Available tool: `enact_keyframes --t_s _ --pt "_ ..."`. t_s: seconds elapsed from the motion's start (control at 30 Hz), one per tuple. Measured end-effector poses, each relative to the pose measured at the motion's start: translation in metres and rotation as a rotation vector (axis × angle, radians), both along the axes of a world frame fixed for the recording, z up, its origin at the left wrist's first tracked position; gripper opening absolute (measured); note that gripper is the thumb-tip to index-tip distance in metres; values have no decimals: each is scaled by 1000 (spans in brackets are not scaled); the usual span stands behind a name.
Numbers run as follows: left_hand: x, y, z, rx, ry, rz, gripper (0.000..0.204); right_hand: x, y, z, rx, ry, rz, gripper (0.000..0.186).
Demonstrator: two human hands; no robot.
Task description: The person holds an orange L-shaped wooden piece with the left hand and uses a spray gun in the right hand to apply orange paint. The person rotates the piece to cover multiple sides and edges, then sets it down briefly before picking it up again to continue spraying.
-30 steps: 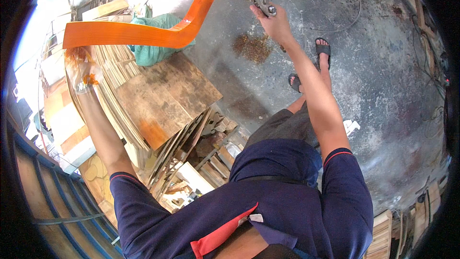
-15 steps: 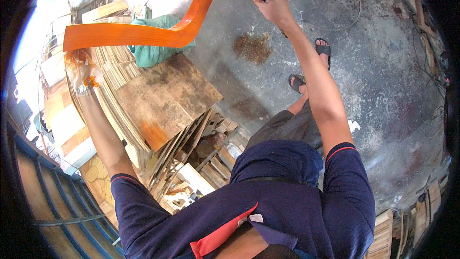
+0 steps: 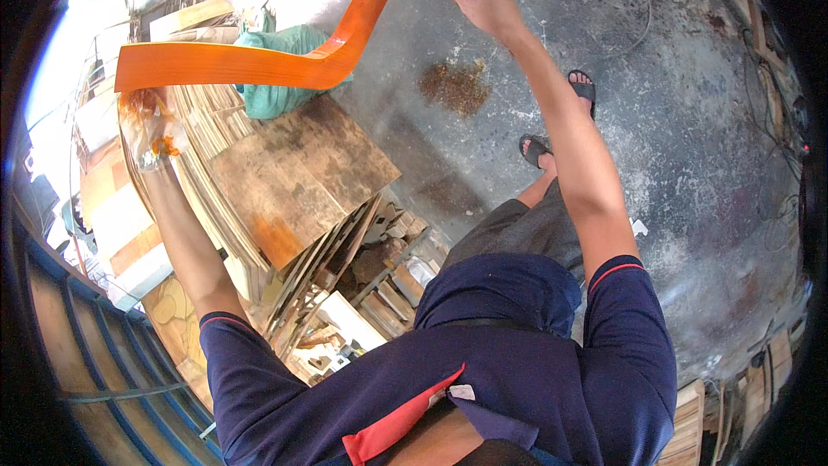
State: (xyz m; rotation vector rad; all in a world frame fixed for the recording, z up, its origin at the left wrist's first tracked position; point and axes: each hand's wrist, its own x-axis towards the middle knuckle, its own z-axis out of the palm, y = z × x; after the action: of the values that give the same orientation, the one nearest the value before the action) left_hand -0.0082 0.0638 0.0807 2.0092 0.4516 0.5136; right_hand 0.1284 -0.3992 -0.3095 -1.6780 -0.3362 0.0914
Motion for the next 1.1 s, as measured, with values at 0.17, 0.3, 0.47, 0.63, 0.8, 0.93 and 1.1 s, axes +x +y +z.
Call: enact_keyframes --t_s 0.17,0.3,0.47,0.63,0.8,0.93,1.1 --pt "4 3 -1 -368 -49 -109 33 7 -3 28 307 50 -88 18" --pt "-2 -2 -1 -30 43 23 30 9 -3 20 34 104 8 23" --pt "-1 -1 0 -276 2 -91 29 -15 1 -10 39 -41 -59 44" --pt "2 -1 -2 -423 -92 -47 29 -50 -15 -18 -69 291 236 41" --pt "4 -10 2 -320 -48 -5 27 -58 -15 -9 122 282 152 41" --pt "6 -24 -2 -396 -73 -146 26 -47 -14 -2 134 219 0 41" --pt "12 -36 -7 -458 -145 -200 25 -57 -13 9 53 203 42 40"
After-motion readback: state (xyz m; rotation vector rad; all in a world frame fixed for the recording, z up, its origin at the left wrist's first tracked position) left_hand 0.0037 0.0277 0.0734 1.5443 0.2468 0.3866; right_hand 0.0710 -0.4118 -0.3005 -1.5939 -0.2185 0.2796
